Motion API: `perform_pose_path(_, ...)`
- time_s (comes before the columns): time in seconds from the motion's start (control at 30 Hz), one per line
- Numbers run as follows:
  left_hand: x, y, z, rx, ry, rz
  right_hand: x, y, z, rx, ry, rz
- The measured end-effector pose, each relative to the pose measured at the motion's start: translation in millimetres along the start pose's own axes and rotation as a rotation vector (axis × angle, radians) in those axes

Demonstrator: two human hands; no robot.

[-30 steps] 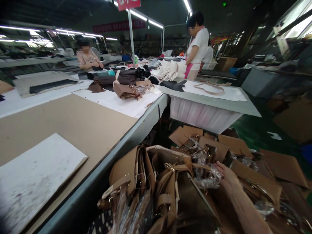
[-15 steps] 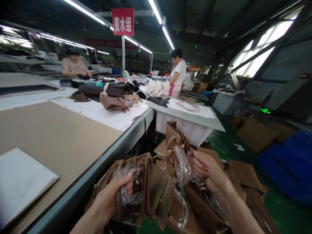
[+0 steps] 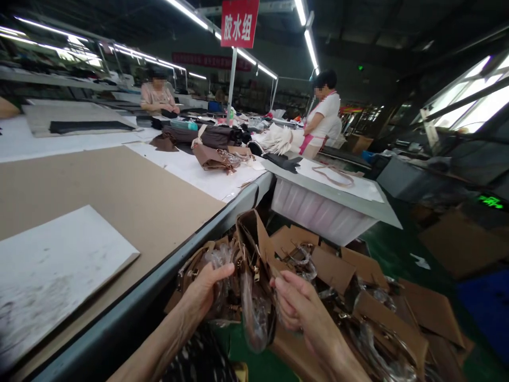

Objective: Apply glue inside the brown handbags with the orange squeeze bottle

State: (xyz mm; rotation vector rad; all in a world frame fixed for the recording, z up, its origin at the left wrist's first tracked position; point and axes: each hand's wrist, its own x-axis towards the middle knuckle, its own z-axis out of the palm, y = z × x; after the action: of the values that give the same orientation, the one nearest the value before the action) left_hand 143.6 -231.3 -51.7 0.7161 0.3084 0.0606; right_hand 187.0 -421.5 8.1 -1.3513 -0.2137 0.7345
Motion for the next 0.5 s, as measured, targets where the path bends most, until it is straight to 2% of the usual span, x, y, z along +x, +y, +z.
perform_pose_path(0.1,-0.6,-0.8,-0.8,0.087,-0.095,0.058,-1.6,7.0,6.3,0.045,-0.030,0.032)
perform_pose_path(0.27,5.0,-3.5,-7.9,0.175,0.009,0.029,-3.1,6.6,0.7,0.147,-0.059,0.087)
perform_pose_path(0.4,2.8,-4.2,-13.7,0.207,0.012,0.022,-2.2,-2.6,-7.0,0.229,-0.045,0.099)
perform_pose_path(0.5,-6.2,-4.4,-12.3,0.214,0.005,-0.005,0.8,-2.7,-2.8,0.271,0.003,0.071)
